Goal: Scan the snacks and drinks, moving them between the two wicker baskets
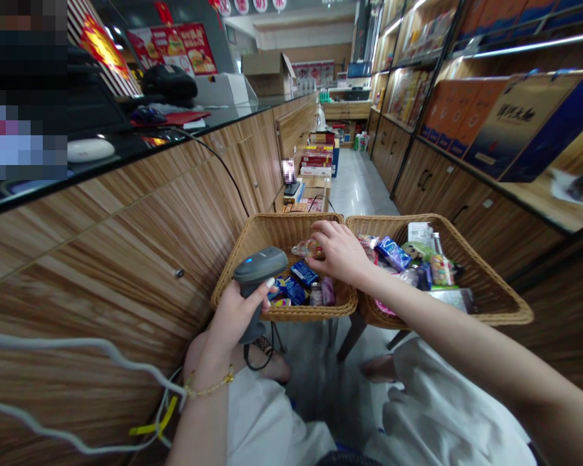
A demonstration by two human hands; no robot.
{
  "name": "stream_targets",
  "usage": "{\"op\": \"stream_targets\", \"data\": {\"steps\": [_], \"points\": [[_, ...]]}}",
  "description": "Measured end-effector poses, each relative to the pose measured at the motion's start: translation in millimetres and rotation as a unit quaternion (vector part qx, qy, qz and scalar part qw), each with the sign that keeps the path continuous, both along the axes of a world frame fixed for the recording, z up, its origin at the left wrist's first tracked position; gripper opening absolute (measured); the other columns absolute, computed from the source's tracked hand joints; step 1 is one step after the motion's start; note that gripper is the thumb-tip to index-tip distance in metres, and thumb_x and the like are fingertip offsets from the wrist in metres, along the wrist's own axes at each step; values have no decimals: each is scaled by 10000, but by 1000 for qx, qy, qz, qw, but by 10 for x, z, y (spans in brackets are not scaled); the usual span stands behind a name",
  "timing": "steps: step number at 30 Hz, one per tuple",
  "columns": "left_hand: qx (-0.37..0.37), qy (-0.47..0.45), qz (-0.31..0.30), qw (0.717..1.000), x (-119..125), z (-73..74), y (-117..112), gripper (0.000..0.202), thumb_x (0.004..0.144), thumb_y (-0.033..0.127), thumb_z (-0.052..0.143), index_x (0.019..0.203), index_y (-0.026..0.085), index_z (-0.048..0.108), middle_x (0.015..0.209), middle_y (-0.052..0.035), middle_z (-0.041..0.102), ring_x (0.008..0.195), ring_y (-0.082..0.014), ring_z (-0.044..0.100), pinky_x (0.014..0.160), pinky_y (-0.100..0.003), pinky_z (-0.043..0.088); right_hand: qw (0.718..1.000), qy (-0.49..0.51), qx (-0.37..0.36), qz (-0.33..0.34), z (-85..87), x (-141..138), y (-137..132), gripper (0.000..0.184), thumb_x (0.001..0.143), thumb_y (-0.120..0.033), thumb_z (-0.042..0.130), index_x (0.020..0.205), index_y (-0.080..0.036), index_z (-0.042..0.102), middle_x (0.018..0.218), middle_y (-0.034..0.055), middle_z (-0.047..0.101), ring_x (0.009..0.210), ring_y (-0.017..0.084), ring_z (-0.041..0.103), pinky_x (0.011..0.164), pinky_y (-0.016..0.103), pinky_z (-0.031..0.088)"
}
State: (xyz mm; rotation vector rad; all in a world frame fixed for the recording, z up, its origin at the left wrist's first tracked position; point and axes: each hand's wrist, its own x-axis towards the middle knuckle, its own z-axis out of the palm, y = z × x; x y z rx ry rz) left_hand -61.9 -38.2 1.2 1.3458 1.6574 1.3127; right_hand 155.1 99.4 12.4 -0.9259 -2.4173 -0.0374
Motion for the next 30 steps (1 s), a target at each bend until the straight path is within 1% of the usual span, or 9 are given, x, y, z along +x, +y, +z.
{"op": "stream_targets", "data": {"steps": [4, 8, 12, 14, 17, 19, 22, 27, 30], "points": [[4, 3, 4, 1000, 6, 18, 2, 299, 830, 471, 745, 807, 174, 721, 606, -18, 708, 564, -187, 657, 630, -295, 564, 989, 117, -81, 31, -79, 48, 107, 262, 880, -360, 740, 1056, -165, 751, 1262, 151, 657, 1168, 307, 612, 1044, 467, 501], [-4, -2, -3, 1000, 0, 19, 3, 314, 826, 477, 741, 797, 166, 717, 604, -20, 700, 543, -179, 642, 608, -287, 553, 942, 241, -222, 66, -230, 111, 290, 267, 902, -441, 735, 974, -188, 776, 1166, 115, 689, 1140, 262, 648, 1067, 434, 494], [-2, -2, 1, 1000, 4, 18, 4, 318, 831, 482, 740, 838, 165, 718, 626, -19, 708, 544, -177, 635, 601, -286, 548, 901, 304, -308, 45, -316, 132, 353, 374, 930, -561, 676, 915, -204, 788, 1098, 101, 724, 1126, 270, 662, 1069, 443, 490], [-1, -6, 2, 1000, 8, 16, 4, 311, 827, 478, 746, 841, 168, 717, 627, -17, 708, 541, -176, 631, 596, -285, 547, 891, 320, -321, 37, -324, 135, 342, 410, 934, -593, 655, 907, -206, 789, 1071, 99, 733, 1125, 277, 663, 1067, 452, 492], [0, -8, 2, 1000, 9, 7, 6, 297, 828, 468, 748, 824, 172, 718, 616, -13, 703, 534, -173, 626, 597, -284, 546, 892, 321, -314, 43, -317, 144, 310, 393, 916, -579, 682, 933, -202, 792, 1098, 106, 732, 1127, 279, 665, 1066, 451, 496], [2, -9, 4, 1000, 6, 1, 6, 293, 831, 465, 748, 811, 174, 717, 605, -11, 698, 532, -173, 624, 595, -282, 543, 898, 312, -303, 71, -319, 148, 287, 366, 893, -526, 727, 1073, -212, 782, 1159, 98, 731, 1139, 271, 666, 1066, 445, 501], [3, -10, 5, 1000, 5, 2, 1, 295, 834, 465, 747, 798, 175, 714, 600, -10, 696, 530, -172, 623, 591, -280, 540, 896, 304, -300, 119, -345, 133, 255, 476, 877, -441, 755, 1310, -255, 690, 1196, 56, 735, 1122, 246, 680, 1051, 434, 523], [1, -2, 8, 1000, 17, 19, -11, 303, 827, 475, 748, 813, 173, 723, 601, -10, 693, 543, -177, 633, 595, -282, 536, 877, 301, -346, 141, -403, 93, 217, 566, 932, -371, 664, 1474, -292, 524, 879, -16, 745, 885, 215, 726, 950, 422, 570], [-3, -5, 5, 1000, 23, 32, -13, 307, 826, 479, 744, 795, 175, 715, 598, -15, 695, 547, -183, 637, 603, -291, 538, 881, 293, -342, 142, -391, 95, 192, 555, 930, -327, 635, 1467, -291, 500, 855, -23, 739, 863, 213, 725, 942, 416, 564]]}}
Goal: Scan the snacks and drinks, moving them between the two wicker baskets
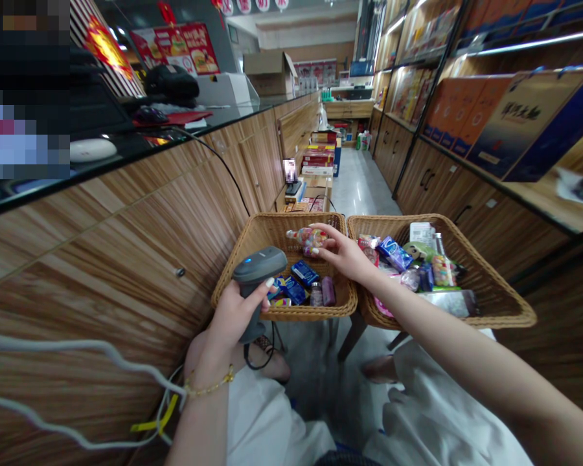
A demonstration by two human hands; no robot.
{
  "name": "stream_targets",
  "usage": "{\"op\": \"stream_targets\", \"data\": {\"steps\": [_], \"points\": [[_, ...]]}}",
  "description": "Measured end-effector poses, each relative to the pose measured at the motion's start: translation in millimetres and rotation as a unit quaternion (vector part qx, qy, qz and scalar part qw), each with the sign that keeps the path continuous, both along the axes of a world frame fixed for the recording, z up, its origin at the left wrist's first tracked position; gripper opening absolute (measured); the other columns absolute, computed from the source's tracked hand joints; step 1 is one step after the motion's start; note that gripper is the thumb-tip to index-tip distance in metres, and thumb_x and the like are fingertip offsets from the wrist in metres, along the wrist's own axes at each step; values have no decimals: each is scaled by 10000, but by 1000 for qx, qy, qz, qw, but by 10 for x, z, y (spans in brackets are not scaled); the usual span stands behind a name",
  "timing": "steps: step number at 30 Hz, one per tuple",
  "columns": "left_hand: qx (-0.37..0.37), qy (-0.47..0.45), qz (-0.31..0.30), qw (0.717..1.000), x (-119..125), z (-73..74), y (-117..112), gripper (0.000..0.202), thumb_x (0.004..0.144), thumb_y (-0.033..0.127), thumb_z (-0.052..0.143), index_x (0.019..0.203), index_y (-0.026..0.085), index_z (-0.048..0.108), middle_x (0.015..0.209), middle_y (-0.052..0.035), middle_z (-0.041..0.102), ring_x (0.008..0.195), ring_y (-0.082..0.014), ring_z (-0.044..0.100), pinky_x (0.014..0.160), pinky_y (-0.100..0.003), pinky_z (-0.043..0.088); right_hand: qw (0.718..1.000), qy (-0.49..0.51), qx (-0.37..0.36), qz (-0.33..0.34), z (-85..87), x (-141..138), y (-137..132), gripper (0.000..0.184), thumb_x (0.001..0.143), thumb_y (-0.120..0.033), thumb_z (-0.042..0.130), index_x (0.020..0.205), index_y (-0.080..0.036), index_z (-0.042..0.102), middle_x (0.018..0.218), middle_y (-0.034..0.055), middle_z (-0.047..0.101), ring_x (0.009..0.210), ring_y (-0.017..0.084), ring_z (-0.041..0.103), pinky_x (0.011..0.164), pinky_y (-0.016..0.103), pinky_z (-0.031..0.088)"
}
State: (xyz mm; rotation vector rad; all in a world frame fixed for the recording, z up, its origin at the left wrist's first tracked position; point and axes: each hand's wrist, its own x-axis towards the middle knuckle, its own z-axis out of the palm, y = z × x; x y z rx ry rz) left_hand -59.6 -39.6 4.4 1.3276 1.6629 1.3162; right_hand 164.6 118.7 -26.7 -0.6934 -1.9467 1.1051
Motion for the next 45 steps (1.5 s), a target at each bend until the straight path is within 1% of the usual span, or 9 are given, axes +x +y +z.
{"op": "stream_targets", "data": {"steps": [5, 8, 11, 14, 16, 21, 27, 32, 45], "points": [[-1, 5, 2, 1000, 0, 8, 4, 320, 820, 491, 740, 756, 179, 701, 594, -22, 695, 554, -190, 648, 603, -296, 537, 997, 13, 77, -30, 64, -6, -23, 331, 912, -420, 678, 1190, -254, 611, 1119, 41, 719, 1001, 225, 674, 955, 403, 543], [0, 3, 3, 1000, -1, -2, 7, 325, 811, 496, 751, 799, 173, 712, 601, -18, 698, 548, -189, 646, 600, -297, 540, 995, 3, 85, -45, 79, -20, -37, 222, 983, -450, 582, 1061, -245, 614, 1077, 46, 709, 1004, 224, 656, 953, 402, 535], [4, -2, 2, 1000, -6, -21, 9, 316, 822, 486, 749, 801, 173, 716, 605, -17, 702, 541, -181, 640, 599, -294, 545, 996, -10, 80, -41, 91, -20, -65, 239, 1018, -423, 526, 1152, -247, 615, 1136, 54, 709, 1047, 222, 664, 987, 404, 522], [8, 1, -1, 1000, -18, -38, 15, 298, 838, 463, 742, 765, 176, 709, 598, -17, 698, 546, -176, 638, 610, -290, 545, 996, -13, 80, -41, 110, -8, -87, 394, 1004, -399, 554, 1364, -239, 548, 1327, 87, 672, 1170, 239, 653, 1045, 414, 501], [12, 1, 0, 1000, -21, -40, 18, 286, 839, 451, 743, 774, 174, 713, 594, -11, 694, 543, -172, 633, 613, -287, 542, 995, -20, 80, -53, 115, 0, -89, 465, 984, -392, 589, 1414, -227, 523, 1388, 106, 649, 1235, 257, 633, 1072, 424, 489], [5, 1, 0, 1000, -2, -10, 12, 282, 836, 446, 743, 761, 176, 708, 593, -9, 695, 539, -167, 630, 627, -288, 542, 993, -18, 97, -60, 81, 1, -69, 434, 899, -315, 689, 1312, -220, 596, 1317, 103, 689, 1140, 252, 668, 1000, 421, 535], [6, -1, -1, 1000, 2, -8, 6, 296, 834, 457, 742, 746, 178, 697, 584, -12, 691, 537, -169, 629, 610, -287, 537, 991, 16, 126, -51, 33, -4, -43, 362, 854, -197, 700, 1210, -224, 638, 1241, 76, 717, 1151, 237, 669, 1012, 403, 522], [5, -12, 2, 1000, 2, -15, 16, 297, 810, 458, 763, 797, 166, 708, 593, -7, 697, 522, -164, 624, 570, -278, 529, 988, 26, 140, -59, -3, -11, -10, 362, 840, -178, 718, 1191, -246, 654, 1208, 57, 724, 1156, 248, 665, 1001, 417, 525], [10, -38, -21, 999, -28, -42, 4, 277, 796, 430, 781, 798, 164, 705, 637, -15, 713, 532, -149, 610, 556, -259, 513, 991, 16, 113, -70, -65, -14, 28, 414, 822, -176, 727, 1223, -241, 642, 1234, 70, 705, 1142, 240, 667, 988, 403, 548]]}}
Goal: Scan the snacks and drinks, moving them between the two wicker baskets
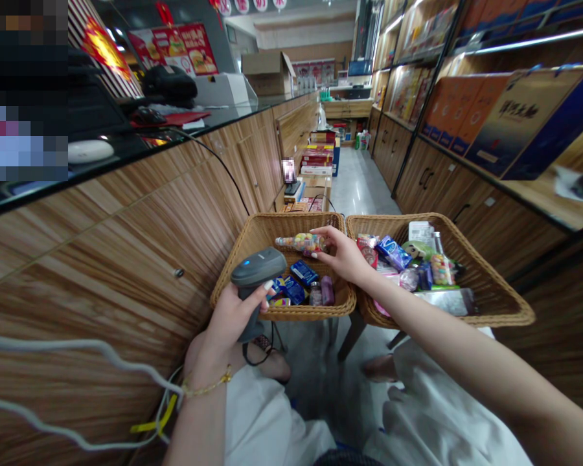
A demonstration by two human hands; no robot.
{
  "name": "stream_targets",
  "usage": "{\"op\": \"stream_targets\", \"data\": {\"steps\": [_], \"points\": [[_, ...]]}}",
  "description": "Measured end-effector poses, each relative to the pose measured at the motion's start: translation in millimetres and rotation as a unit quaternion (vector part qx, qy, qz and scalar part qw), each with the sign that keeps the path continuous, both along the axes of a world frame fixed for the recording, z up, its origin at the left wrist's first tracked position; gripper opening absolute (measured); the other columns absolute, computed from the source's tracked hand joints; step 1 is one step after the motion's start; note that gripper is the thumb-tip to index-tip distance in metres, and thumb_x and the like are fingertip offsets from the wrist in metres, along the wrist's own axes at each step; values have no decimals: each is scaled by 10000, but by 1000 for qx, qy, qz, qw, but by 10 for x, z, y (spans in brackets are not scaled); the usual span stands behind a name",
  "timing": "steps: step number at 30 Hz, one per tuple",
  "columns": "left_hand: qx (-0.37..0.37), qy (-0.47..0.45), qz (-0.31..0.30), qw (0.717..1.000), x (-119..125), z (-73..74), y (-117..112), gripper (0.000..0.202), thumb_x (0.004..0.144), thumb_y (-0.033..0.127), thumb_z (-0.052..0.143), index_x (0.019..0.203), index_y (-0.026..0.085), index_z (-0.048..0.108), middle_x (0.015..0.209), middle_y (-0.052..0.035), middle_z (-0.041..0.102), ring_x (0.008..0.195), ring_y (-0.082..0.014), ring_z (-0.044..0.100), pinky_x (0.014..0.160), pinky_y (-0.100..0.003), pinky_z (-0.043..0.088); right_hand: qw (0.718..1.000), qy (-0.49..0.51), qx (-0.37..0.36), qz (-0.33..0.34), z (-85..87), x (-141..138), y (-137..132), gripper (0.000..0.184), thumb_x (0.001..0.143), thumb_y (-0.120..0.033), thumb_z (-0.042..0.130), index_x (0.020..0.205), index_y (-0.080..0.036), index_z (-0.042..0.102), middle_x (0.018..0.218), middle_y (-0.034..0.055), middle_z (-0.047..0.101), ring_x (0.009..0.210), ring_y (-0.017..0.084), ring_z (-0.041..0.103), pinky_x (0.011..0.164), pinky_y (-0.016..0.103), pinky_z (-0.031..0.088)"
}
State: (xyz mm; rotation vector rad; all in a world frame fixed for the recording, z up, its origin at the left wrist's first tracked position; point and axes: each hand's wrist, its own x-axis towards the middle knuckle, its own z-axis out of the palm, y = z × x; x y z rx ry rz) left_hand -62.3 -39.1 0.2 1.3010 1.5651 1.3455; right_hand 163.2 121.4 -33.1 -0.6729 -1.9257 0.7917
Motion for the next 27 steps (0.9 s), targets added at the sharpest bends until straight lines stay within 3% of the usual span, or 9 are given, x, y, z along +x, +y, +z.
{"op": "stream_targets", "data": {"steps": [5, 15, 19, 23, 27], "points": [[0, -9, 3, 1000, 10, -9, -12, 273, 804, 422, 786, 788, 162, 705, 633, -18, 708, 540, -148, 609, 553, -255, 507, 1000, -17, 5, -2, 11, -10, -2, 422, 804, -147, 705, 1213, -233, 645, 1205, 70, 715, 1048, 228, 690, 948, 400, 569], [5, 0, 2, 1000, -7, -20, -5, 289, 813, 437, 780, 841, 155, 722, 615, -3, 695, 532, -147, 601, 552, -255, 511, 1000, -20, 14, -19, 33, 2, -36, 415, 817, -156, 719, 1220, -232, 653, 1220, 73, 717, 1133, 240, 673, 949, 386, 553], [4, 15, 0, 1000, -16, -29, -7, 282, 829, 435, 766, 825, 157, 718, 603, -4, 688, 535, -151, 607, 568, -263, 518, 997, -43, 35, -50, 142, 47, -52, 453, 812, -139, 710, 1252, -242, 666, 1214, 70, 726, 1032, 237, 694, 916, 400, 567], [5, 19, 5, 1000, -26, -36, -11, 275, 829, 432, 757, 797, 165, 700, 642, -24, 717, 556, -159, 624, 586, -272, 528, 989, -62, 97, -93, 405, 290, -79, 447, 847, -195, 716, 1287, -260, 673, 1252, 74, 733, 1086, 263, 698, 987, 450, 552], [4, 30, 2, 1000, -37, -43, -5, 290, 827, 446, 757, 778, 166, 700, 614, -28, 705, 580, -179, 647, 605, -283, 538, 977, -107, 110, -145, 589, 786, -115, 454, 877, -321, 733, 1324, -273, 666, 1162, 75, 762, 1087, 305, 718, 961, 490, 569]]}}
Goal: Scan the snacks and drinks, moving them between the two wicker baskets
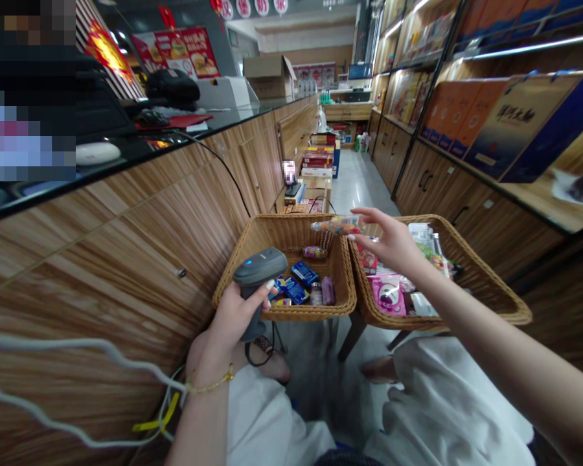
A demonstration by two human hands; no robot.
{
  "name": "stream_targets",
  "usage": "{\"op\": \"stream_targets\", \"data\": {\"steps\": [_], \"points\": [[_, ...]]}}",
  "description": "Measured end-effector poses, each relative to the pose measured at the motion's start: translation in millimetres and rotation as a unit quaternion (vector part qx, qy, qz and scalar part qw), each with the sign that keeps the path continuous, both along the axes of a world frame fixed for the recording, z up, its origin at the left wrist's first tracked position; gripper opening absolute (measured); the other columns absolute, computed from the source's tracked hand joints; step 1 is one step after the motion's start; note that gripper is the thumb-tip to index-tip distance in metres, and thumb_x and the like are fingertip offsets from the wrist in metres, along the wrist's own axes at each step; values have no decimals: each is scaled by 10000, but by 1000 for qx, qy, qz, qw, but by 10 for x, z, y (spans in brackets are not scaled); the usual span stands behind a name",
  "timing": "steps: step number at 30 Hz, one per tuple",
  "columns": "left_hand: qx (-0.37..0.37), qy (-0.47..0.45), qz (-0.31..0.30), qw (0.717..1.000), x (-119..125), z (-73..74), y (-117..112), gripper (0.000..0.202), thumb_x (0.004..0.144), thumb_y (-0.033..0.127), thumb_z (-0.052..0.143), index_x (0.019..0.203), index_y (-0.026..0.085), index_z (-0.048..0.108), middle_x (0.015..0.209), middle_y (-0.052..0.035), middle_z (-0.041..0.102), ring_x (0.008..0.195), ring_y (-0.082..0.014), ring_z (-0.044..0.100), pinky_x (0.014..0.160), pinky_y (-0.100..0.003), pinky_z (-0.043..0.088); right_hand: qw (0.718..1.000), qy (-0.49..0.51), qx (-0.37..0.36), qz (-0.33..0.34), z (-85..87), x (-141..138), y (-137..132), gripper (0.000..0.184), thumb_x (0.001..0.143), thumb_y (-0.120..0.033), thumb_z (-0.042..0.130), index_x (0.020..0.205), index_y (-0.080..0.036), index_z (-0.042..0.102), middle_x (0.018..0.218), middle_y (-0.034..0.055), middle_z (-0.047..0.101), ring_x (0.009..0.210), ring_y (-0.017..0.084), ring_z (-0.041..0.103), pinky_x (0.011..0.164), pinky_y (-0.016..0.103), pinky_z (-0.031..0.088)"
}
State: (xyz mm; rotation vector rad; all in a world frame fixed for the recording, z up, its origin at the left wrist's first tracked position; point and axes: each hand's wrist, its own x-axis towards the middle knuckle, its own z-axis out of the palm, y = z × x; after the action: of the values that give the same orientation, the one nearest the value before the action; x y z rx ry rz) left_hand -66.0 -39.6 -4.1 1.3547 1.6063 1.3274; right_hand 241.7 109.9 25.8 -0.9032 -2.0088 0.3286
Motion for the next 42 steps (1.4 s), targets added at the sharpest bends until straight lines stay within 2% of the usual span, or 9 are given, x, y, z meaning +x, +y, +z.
{"op": "stream_targets", "data": {"steps": [7, 11, 15, 20, 25, 27, 31, 37, 42], "points": [[0, 3, 9, 1000, 26, 29, -13, 304, 835, 464, 746, 769, 170, 703, 594, -22, 691, 581, -190, 660, 615, -289, 545, 989, -7, -61, -132, -249, 1031, 129, 425, 926, -560, 674, 1334, -446, 648, 1176, 42, 752, 1174, 437, 684, 1013, 695, 507], [-9, -8, 5, 1000, 32, 47, -8, 297, 812, 457, 765, 771, 169, 704, 605, -24, 708, 554, -183, 652, 604, -289, 544, 987, -16, -38, -155, -309, 1124, 217, 326, 910, -531, 708, 1205, -392, 715, 1168, 92, 746, 1149, 456, 666, 960, 697, 496], [-7, -7, 1, 1000, 17, 40, -2, 296, 818, 454, 757, 783, 163, 711, 603, -21, 700, 559, -178, 643, 598, -282, 532, 995, -68, 22, -75, -173, 658, 258, 186, 939, -412, 687, 1108, -350, 735, 1089, 87, 740, 1066, 404, 667, 944, 636, 510], [-5, 2, 5, 1000, -11, 9, -17, 297, 833, 453, 748, 815, 160, 707, 611, -16, 691, 579, -177, 644, 609, -277, 528, 984, -172, 40, 26, -116, -308, 457, 175, 909, -273, 686, 1077, -252, 732, 1062, 91, 750, 1042, 338, 646, 966, 533, 513], [-9, 1, 7, 1000, -32, -12, -16, 308, 818, 457, 755, 804, 154, 709, 619, -29, 700, 570, -182, 644, 592, -279, 525, 912, -401, 47, 68, -330, -1149, 731, 224, 850, -259, 763, 1061, -187, 767, 1073, 165, 745, 1058, 346, 633, 907, 462, 497], [-13, -3, 6, 1000, -30, -4, -13, 308, 808, 458, 756, 800, 153, 710, 613, -29, 698, 562, -182, 640, 595, -283, 529, 873, -463, 101, 112, -444, -1358, 830, 222, 869, -204, 713, 1082, -209, 773, 1155, 161, 731, 1129, 327, 609, 951, 449, 470], [-26, -21, -1, 999, -10, 43, -21, 327, 774, 483, 764, 768, 161, 706, 577, -25, 680, 543, -186, 636, 592, -293, 546, 814, -525, 151, 196, -667, -1602, 995, 236, 859, -105, 639, 919, -282, 783, 1186, 43, 745, 1213, 242, 563, 1077, 436, 400], [-27, -27, -2, 999, 3, 68, -30, 309, 758, 482, 761, 747, 183, 688, 608, -44, 709, 573, -205, 667, 609, -313, 576, 787, -555, 156, 221, -918, -1756, 1139, 322, 748, -22, 642, 739, -319, 765, 1012, -18, 760, 1216, 204, 577, 1180, 439, 357], [-21, -42, -10, 999, -10, 48, -19, 315, 746, 494, 781, 754, 195, 684, 609, -40, 705, 566, -214, 671, 594, -322, 584, 786, -556, 161, 218, -959, -1757, 1174, 359, 756, -18, 618, 870, -307, 800, 1096, 12, 766, 1234, 203, 577, 1187, 464, 343]]}}
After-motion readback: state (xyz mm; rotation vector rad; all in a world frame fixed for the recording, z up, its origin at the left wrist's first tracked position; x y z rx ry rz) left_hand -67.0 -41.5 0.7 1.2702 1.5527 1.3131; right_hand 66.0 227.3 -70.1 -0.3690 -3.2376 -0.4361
